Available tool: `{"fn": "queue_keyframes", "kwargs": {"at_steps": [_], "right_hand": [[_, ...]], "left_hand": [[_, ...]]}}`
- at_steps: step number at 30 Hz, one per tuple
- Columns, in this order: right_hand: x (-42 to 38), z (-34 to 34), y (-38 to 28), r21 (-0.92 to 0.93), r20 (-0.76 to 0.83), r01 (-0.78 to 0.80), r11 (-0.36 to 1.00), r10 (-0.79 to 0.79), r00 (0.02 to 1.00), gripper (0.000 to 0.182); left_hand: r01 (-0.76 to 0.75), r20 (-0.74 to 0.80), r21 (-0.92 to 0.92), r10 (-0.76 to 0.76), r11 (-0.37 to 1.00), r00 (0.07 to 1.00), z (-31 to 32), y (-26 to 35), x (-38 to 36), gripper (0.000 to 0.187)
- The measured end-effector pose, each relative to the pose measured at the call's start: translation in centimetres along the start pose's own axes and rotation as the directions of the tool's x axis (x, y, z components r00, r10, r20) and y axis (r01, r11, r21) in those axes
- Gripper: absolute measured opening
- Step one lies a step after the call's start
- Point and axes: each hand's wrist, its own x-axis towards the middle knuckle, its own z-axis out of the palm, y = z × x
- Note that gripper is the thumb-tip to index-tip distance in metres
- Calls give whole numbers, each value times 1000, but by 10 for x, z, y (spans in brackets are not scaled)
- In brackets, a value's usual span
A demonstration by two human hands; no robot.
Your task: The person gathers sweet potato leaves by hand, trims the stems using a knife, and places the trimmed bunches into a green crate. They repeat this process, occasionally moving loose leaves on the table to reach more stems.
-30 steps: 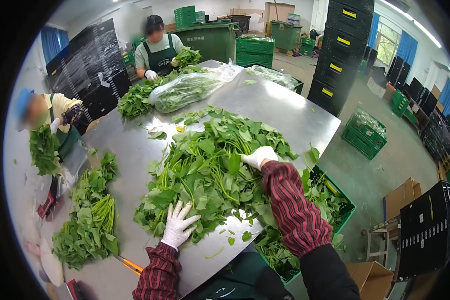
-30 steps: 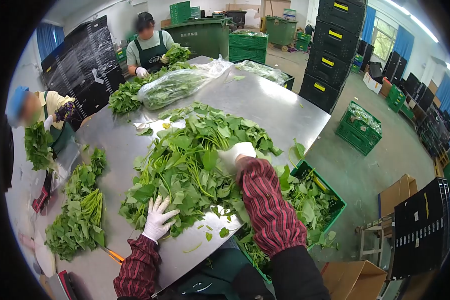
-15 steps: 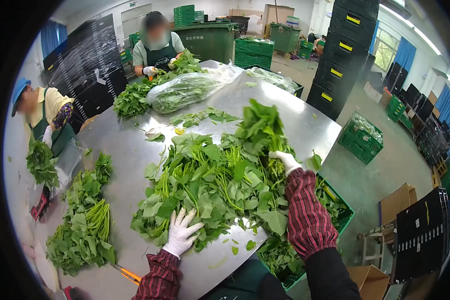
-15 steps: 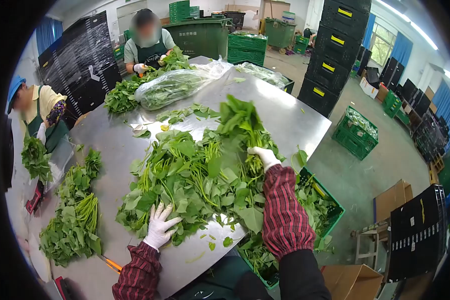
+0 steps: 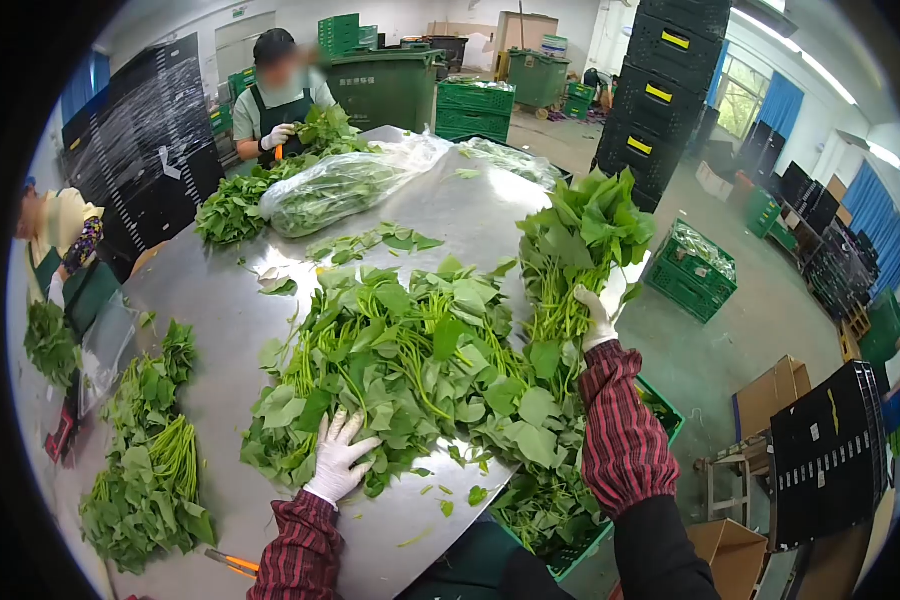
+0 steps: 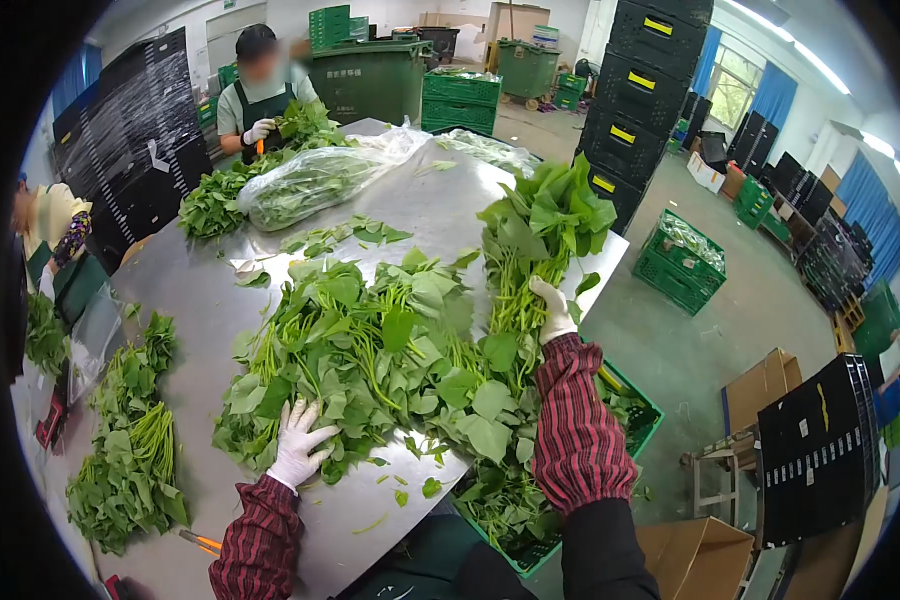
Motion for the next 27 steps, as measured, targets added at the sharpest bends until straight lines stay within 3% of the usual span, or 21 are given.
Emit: {"fn": "queue_keyframes", "kwargs": {"at_steps": [2, 3, 4, 6, 8, 10, 11, 12, 13, 14, 16, 18, 19, 20, 22, 23, 24, 25, 26, 27], "right_hand": [[-14, 17, -22, -99, 237, 15, 995, 9, 971, 28], [-27, 37, -31, -258, 187, 211, 943, -165, 968, 28], [4, 14, -5, -201, 221, 284, 938, -239, 945, 27], [-40, 56, -22, -438, 318, 299, 848, -165, 934, 24], [-62, 87, -13, -775, 364, 277, 568, 42, 930, 24], [-114, 128, 9, -666, 565, 578, 472, -187, 804, 26], [-151, 146, 15, -730, 600, 646, 222, -245, 762, 32], [-182, 165, 12, -760, 633, 633, 147, -55, 772, 40], [-200, 169, 36, -735, 666, 653, 184, 11, 746, 35], [-218, 171, 66, -707, 699, 671, 222, 73, 712, 32], [-235, 155, 158, -518, 854, 854, 53, -34, 520, 23], [-247, 143, 206, -417, 903, 886, -204, 15, 428, 18], [-244, 138, 218, -415, 900, 905, -97, -187, 393, 18], [-242, 140, 210, -415, 900, 904, -102, -191, 392, 18], [-242, 143, 180, -547, 835, 806, 226, 83, 544, 18], [-242, 141, 170, -513, 855, 827, 229, 56, 515, 16], [-242, 138, 148, -427, 898, 841, 332, 45, 438, 16], [-241, 127, 169, -359, 903, 875, 326, -117, 414, 18], [-245, 127, 139, -481, 840, 685, 546, 63, 539, 20], [-246, 117, 117, -394, 917, 903, 170, 15, 398, 22]], "left_hand": [[-10, -5, 2, 10, 1000, 1000, -1, 1, 0, 45], [-9, -14, 11, 9, 1000, 1000, 0, 2, 0, 43], [-9, -25, 18, 10, 1000, 1000, -1, 3, 1, 41], [-17, -29, 7, 17, 1000, 999, -6, 9, 3, 38], [-13, -22, 35, 14, 999, 1000, -16, 17, 4, 37], [-42, -18, 97, 44, 994, 999, -40, 47, 2, 36], [-10, -119, 62, 17, 998, 993, -52, 64, -2, 35], [20, -217, 23, -14, 1000, 976, -62, 85, -6, 34], [87, -328, -107, -118, 990, 937, -67, 112, -14, 32], [1, -474, -2, -2, 1000, 881, -67, 127, -23, 31], [-13, -505, -7, 8, 1000, 863, -61, 138, -44, 33], [4, -499, -34, -20, 999, 866, -52, 135, -48, 32], [35, -479, -54, -57, 998, 876, -50, 131, -49, 31], [61, -461, -76, -89, 995, 883, -49, 129, -47, 30], [17, -480, -149, -87, 989, 873, -48, 127, -34, 28], [3, -483, -185, -94, 983, 871, -48, 128, -25, 28], [-24, -487, -228, -92, 973, 868, -47, 130, -12, 27], [-29, -458, -338, -137, 941, 878, -47, 132, 1, 25], [-17, -464, -312, -137, 950, 875, -39, 126, 9, 25], [-18, -437, -402, -174, 916, 882, -38, 125, 17, 23]]}}
